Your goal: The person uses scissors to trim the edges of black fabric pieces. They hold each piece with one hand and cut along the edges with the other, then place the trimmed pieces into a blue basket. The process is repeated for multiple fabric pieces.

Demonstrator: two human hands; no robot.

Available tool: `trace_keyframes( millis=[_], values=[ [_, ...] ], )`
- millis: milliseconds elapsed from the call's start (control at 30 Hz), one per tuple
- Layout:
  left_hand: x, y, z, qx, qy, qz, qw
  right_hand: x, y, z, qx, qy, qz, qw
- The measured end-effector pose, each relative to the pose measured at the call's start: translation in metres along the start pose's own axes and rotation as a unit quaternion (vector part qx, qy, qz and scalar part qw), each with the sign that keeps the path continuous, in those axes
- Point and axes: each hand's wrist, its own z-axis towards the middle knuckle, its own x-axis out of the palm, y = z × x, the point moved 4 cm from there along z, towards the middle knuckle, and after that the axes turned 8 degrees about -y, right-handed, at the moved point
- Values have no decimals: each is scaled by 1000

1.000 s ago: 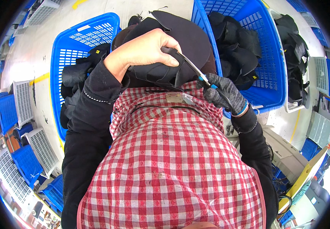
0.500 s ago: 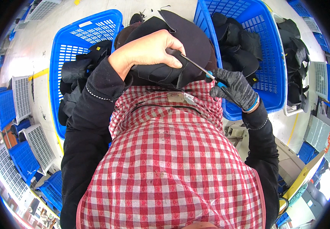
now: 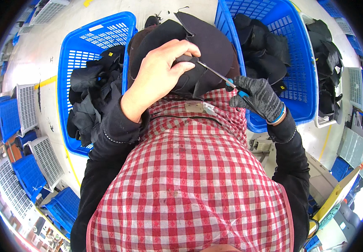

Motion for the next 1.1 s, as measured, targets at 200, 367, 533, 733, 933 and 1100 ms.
trace_keyframes(
  millis=[200,367,533,733,933,1100],
  values=[
    [0,15,3,-18,17,-86,996,3,-9,-1,12,18,-2,1000],
    [1,23,5,-10,26,-98,995,10,-17,0,28,21,41,999],
    [-1,29,4,-8,24,-148,989,8,-13,0,-36,-35,-54,997],
    [-2,32,4,-67,30,-175,982,7,-11,4,-67,-55,-150,985],
    [-4,35,5,-57,45,-168,983,14,-13,9,-103,-72,-136,983],
    [-2,38,3,-59,46,-202,976,13,-12,8,-65,-43,-91,993]
  ],
)
